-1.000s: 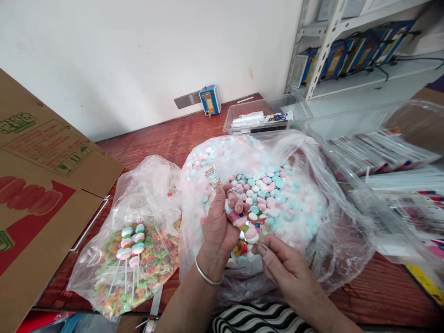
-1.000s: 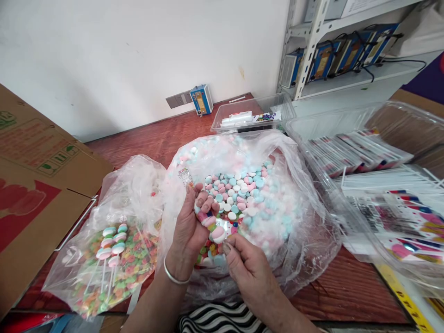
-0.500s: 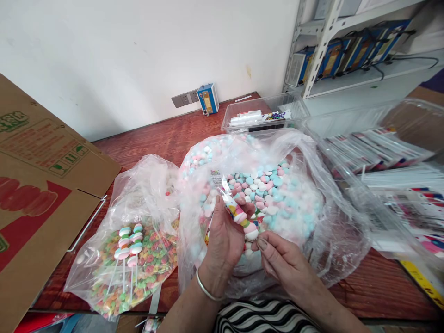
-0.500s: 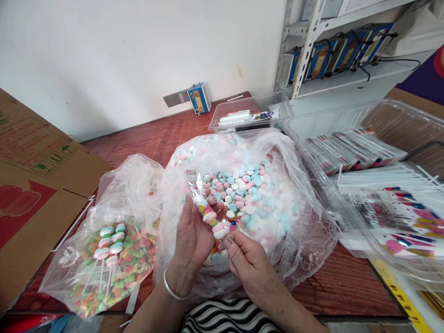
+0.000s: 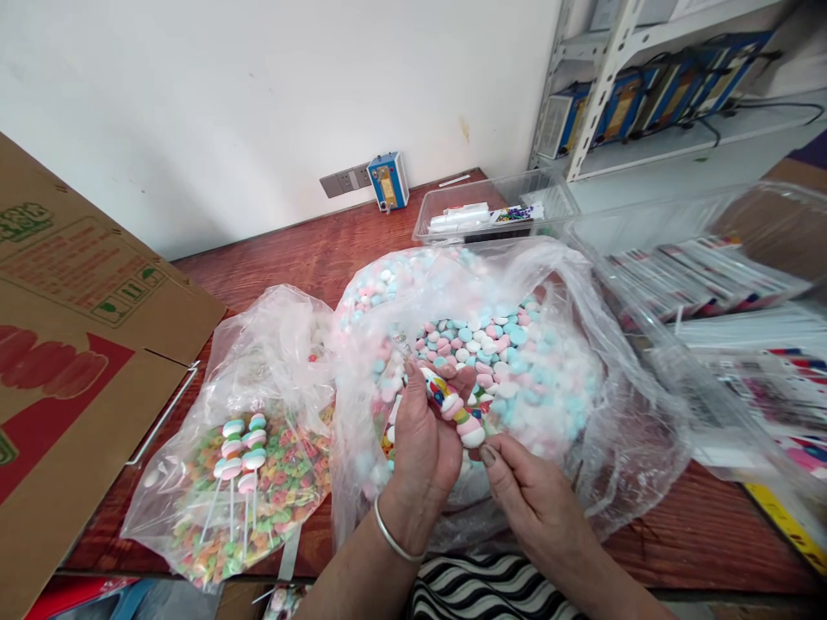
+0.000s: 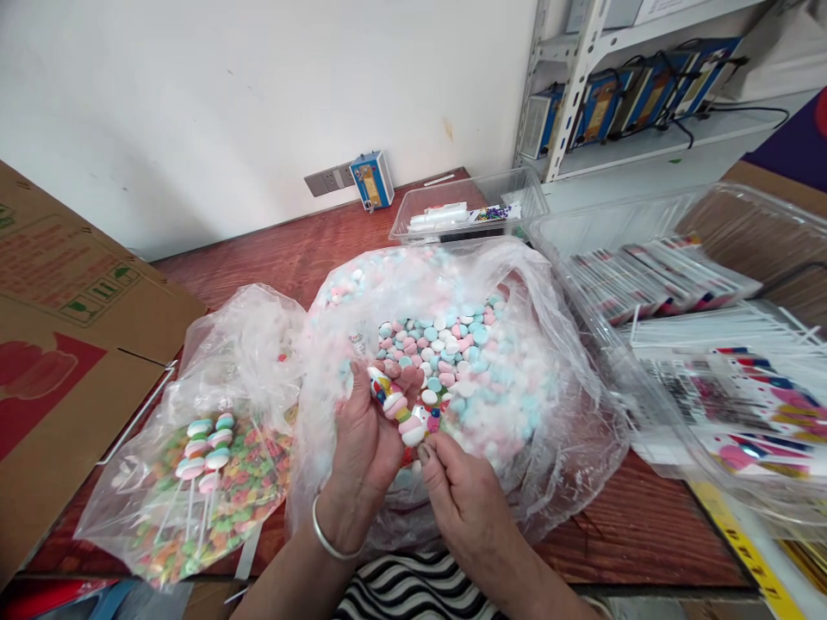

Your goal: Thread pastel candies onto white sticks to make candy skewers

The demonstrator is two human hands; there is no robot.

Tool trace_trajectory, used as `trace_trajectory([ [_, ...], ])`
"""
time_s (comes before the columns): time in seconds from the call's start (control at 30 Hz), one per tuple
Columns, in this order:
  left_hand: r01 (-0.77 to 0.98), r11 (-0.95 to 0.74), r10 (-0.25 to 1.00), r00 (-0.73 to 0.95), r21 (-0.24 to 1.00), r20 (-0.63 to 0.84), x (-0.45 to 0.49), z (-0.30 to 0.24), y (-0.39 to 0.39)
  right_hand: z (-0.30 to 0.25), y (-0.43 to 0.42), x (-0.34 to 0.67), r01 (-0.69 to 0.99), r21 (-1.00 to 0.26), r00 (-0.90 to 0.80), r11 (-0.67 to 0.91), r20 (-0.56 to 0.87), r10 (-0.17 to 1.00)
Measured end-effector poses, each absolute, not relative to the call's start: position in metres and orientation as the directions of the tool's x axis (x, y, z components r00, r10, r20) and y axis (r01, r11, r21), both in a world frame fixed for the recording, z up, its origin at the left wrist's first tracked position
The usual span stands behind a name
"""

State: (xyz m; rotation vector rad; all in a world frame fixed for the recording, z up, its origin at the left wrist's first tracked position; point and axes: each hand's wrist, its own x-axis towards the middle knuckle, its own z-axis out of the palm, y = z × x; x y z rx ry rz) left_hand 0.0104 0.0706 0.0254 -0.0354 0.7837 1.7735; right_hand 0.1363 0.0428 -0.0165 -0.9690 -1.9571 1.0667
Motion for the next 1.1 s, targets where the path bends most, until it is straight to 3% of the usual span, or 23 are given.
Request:
trace_trajectory([
  [0.1,-0.813,-0.138,0.828,-0.408,0.565,-0.384,0.014,0.021,0.070,-0.021,0.042,0.135,0.488,-0.541,-0.460,0.685,0.508,0.728],
  [0.17,-0.768,-0.132,0.835,-0.427,0.627,-0.346,0.018,0.017,0.068,-0.023,0.043,0.133,0.563,-0.378,-0.476,0.735,0.578,0.662],
  [0.23,-0.732,-0.110,0.853,-0.417,0.673,-0.314,0.021,0.014,0.065,-0.023,0.044,0.133,0.560,-0.413,-0.482,0.718,0.542,0.689],
  [0.3,-0.742,-0.075,0.874,-0.370,0.666,-0.314,0.021,0.013,0.063,-0.019,0.046,0.133,0.484,-0.590,-0.485,0.646,0.434,0.759],
  [0.4,-0.825,-0.036,0.917,-0.252,0.564,-0.310,0.013,0.014,0.065,-0.011,0.049,0.135,0.341,-0.823,-0.500,0.454,0.250,0.829],
  [0.5,-0.874,-0.018,0.947,-0.170,0.485,-0.271,0.000,0.017,0.070,-0.009,0.050,0.138,0.280,-0.885,-0.503,0.372,0.194,0.842],
  [0.63,-0.898,-0.050,0.930,-0.202,0.438,-0.307,-0.003,0.019,0.075,-0.016,0.048,0.138,0.355,-0.775,-0.500,0.523,0.315,0.807],
  [0.77,-0.891,-0.048,0.879,-0.252,0.450,-0.404,0.006,0.023,0.073,-0.020,0.047,0.135,0.567,-0.398,-0.485,0.722,0.547,0.682],
  [0.83,-0.878,-0.048,0.867,-0.273,0.476,-0.417,0.009,0.025,0.071,-0.019,0.047,0.134,0.595,-0.295,-0.509,0.747,0.581,0.635],
  [0.97,-0.871,-0.046,0.848,-0.292,0.489,-0.441,0.008,0.024,0.068,-0.020,0.046,0.133,0.623,-0.270,-0.478,0.734,0.611,0.631],
  [1.1,-0.855,-0.046,0.863,-0.294,0.517,-0.410,0.007,0.022,0.066,-0.024,0.044,0.132,0.610,-0.383,-0.417,0.694,0.590,0.692],
])
